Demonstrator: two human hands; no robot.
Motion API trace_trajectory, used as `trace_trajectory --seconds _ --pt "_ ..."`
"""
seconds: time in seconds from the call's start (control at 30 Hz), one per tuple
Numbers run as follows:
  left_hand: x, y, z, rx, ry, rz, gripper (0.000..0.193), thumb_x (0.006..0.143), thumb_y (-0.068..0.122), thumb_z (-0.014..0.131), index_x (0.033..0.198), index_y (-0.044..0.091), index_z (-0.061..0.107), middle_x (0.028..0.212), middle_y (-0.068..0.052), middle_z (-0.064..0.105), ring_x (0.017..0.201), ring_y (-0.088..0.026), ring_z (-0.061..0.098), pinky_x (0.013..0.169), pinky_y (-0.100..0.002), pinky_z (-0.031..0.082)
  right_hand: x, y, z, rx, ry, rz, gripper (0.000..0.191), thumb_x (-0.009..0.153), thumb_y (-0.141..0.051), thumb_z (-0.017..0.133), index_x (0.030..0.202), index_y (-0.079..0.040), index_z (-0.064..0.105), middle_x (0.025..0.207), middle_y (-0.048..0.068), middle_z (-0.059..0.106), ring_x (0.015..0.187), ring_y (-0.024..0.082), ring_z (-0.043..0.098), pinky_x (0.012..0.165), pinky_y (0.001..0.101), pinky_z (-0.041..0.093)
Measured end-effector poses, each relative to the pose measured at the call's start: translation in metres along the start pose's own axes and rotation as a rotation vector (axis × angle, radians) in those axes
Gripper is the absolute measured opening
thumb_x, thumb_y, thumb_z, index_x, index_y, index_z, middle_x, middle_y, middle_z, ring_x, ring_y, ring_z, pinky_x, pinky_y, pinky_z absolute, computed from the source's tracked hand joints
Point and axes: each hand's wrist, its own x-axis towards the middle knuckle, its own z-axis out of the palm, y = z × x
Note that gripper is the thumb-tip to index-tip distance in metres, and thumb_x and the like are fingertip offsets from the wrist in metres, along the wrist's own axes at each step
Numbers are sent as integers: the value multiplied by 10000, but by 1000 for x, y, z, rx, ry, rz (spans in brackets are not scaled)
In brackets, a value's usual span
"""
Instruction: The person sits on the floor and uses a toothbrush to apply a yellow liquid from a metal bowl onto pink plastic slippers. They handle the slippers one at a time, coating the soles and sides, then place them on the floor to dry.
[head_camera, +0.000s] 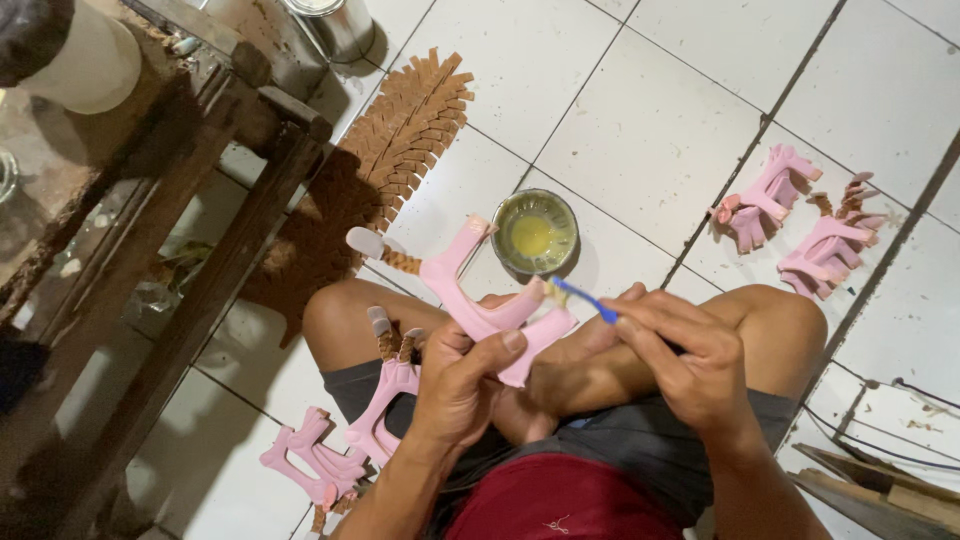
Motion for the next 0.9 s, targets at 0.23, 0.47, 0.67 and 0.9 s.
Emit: trace_trajectory --seconds 0.23,0.47,0.67,0.9 --pt "-5 16 -22 69 184 132 531 886 48 682 1367 -141 560 1231 -154 718 981 -155 705 847 -267 575 48 79 23 -327 10 126 239 953 -117 695 1180 -78 762 827 108 663 703 231 626 634 341 494" --pt "-11 13 -44 90 271 164 344 958 66 682 1221 -150 630 912 -167 735 735 -179 704 620 -290 577 87 174 83 -768 -243 35 187 933 -211 658 1061 -135 770 936 133 663 756 352 671 665 471 528" --pt "-7 17 -45 132 314 185 314 924 24 704 1172 -156 633 886 -156 731 739 -178 710 612 -287 584 64 192 52 -894 -274 65 262 901 -247 651 1124 -156 752 884 134 654 712 349 681 630 490 541" --pt "2 20 -21 187 318 194 504 886 42 695 1355 -106 589 949 -103 762 706 -103 660 568 -211 511 27 104 -45 -574 252 185 246 1032 -125 684 1268 -87 744 869 148 614 732 269 610 668 380 479"
